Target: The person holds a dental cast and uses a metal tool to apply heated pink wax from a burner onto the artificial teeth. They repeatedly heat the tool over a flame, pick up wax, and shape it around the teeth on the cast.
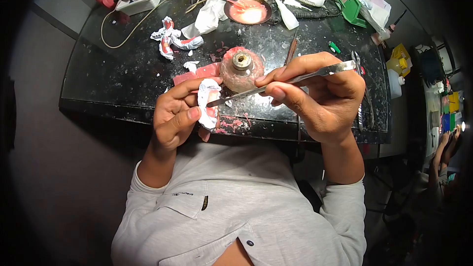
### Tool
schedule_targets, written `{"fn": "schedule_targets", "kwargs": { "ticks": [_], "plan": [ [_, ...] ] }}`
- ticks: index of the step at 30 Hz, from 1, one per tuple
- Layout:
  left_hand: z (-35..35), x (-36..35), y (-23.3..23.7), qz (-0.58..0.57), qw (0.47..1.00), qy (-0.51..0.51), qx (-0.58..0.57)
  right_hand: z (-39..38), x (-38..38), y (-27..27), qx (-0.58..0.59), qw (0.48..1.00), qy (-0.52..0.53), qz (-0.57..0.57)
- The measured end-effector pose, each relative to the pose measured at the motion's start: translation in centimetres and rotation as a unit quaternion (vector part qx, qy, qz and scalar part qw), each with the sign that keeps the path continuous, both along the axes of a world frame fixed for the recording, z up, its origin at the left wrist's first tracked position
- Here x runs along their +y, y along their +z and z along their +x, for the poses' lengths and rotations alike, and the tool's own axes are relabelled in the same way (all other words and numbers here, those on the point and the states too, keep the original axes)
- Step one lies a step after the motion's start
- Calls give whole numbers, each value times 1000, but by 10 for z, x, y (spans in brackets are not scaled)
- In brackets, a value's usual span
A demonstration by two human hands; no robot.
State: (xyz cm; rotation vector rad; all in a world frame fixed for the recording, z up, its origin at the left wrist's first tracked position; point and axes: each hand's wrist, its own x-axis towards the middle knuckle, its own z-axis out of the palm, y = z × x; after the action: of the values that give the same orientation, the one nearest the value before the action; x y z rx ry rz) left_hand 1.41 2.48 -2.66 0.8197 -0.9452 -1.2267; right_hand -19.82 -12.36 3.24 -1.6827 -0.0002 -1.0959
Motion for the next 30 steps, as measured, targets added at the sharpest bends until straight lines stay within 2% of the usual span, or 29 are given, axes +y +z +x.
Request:
{"fn": "schedule_targets", "kwargs": {
  "ticks": [8, 19, 24, 30],
  "plan": [
    [-1, 1, -1, 3, 1000, 5, 0, 2, 3, 1, 9, 999, -43, 14],
    [2, 3, -3, 10, 999, -16, 28, 3, 4, 2, 5, 1000, -21, 20],
    [1, 1, -2, -3, 1000, -3, 5, 2, 2, 0, 12, 1000, -14, 19],
    [0, 2, -2, -1, 1000, -1, 9, 3, 5, 1, 19, 998, -52, 32]
  ]
}}
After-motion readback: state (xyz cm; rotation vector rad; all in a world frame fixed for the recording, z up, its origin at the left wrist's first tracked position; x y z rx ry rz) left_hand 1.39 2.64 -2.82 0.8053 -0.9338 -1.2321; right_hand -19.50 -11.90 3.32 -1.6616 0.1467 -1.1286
